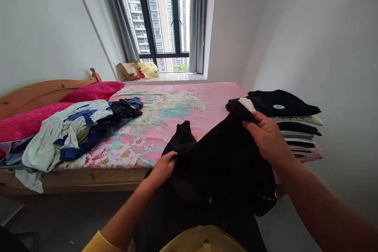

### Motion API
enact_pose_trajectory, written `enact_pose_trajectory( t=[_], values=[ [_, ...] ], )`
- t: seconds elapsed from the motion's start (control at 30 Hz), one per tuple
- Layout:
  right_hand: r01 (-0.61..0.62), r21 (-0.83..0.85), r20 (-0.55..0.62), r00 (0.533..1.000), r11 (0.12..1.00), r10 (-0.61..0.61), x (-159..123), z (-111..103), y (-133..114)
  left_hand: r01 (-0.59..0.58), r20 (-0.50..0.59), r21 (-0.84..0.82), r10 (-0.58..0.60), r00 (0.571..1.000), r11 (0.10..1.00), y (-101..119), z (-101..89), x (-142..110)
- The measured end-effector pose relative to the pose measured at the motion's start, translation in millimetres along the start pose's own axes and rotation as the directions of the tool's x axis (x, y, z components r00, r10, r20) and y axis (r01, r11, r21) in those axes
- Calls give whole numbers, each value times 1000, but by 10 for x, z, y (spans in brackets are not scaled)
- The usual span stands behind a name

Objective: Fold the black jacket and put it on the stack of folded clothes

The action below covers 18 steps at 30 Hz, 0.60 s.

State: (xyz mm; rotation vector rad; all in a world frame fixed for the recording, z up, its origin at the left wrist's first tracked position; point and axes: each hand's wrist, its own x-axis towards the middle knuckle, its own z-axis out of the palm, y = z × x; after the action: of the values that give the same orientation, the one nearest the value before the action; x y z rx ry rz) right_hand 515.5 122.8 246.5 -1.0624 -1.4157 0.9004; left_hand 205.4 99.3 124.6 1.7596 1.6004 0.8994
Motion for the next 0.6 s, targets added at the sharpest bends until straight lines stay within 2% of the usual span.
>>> enact_pose_trajectory(
  t=[0.03,0.1,0.13,0.2,0.3,0.4,0.5,0.6],
  values=[
    [69,-133,-28,997,989,-73,76,-52,-6,-4,-34,-39,3,999,999,81,-206,117],
    [195,-414,-66,968,889,-243,287,-169,-49,-33,-97,-60,27,995,998,356,-626,344],
    [229,-525,-74,947,820,-312,413,-232,-97,-91,-121,-10,89,989,996,537,-815,438],
    [254,-659,-99,903,708,-417,666,-355,-253,-212,-215,215,258,942,953,945,-1113,566],
    [269,-778,-150,798,568,-583,935,-502,-600,-242,-292,506,428,855,828,1548,-1387,630],
    [243,-899,-108,684,365,-721,1012,-600,-944,-237,-304,640,525,795,731,2017,-1597,629],
    [166,-967,-43,641,193,-766,981,-687,-1197,-207,-317,736,598,736,645,2369,-1815,604],
    [152,-980,-10,611,130,-792,947,-781,-1375,-184,-334,803,683,650,567,2656,-1981,535]
  ],
)
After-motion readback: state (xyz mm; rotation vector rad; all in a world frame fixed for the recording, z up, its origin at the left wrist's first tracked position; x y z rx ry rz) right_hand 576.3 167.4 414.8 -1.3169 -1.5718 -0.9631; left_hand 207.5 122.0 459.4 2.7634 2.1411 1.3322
